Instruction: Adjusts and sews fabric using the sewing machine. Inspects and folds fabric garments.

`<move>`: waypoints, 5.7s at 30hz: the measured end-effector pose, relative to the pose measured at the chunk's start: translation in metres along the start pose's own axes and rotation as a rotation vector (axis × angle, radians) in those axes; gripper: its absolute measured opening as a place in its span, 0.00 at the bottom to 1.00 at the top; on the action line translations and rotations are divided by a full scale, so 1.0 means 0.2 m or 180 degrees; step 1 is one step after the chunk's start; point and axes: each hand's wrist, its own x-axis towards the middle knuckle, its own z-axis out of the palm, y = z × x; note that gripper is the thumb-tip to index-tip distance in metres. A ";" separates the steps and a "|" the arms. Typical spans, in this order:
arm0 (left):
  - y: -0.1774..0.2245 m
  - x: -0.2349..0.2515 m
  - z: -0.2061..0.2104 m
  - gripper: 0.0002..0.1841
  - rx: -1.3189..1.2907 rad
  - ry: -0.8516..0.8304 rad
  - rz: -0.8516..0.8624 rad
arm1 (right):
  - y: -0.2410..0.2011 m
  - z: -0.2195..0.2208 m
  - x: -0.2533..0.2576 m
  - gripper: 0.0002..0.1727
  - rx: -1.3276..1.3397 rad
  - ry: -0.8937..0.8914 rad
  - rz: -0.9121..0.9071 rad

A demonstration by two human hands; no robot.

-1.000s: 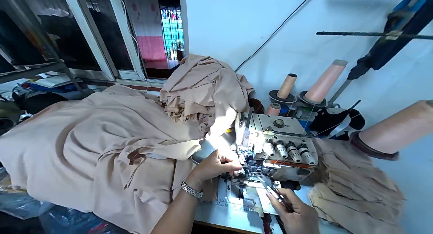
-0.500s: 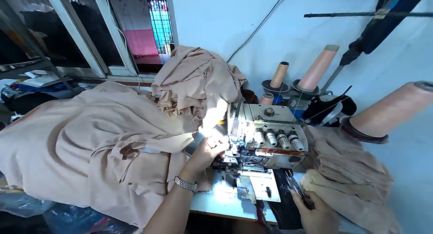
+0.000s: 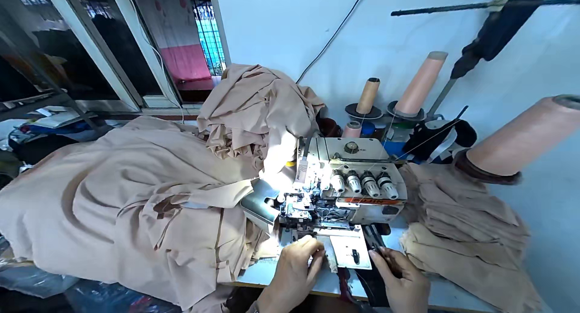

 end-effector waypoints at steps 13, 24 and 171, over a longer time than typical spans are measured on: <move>-0.20 -0.05 0.00 0.07 -0.1942 -0.0066 -0.1133 | -0.14 0.22 0.22 0.16 -0.1119 -0.0944 -0.0937; -0.19 -0.04 -0.01 0.06 -0.2158 -0.0148 -0.1129 | -0.08 0.24 0.28 0.16 -0.0150 -0.1320 -0.0496; -0.10 -0.10 0.09 0.08 -0.1676 0.0579 -0.1280 | -0.27 0.21 -0.26 0.31 -0.1425 -0.0050 -0.0475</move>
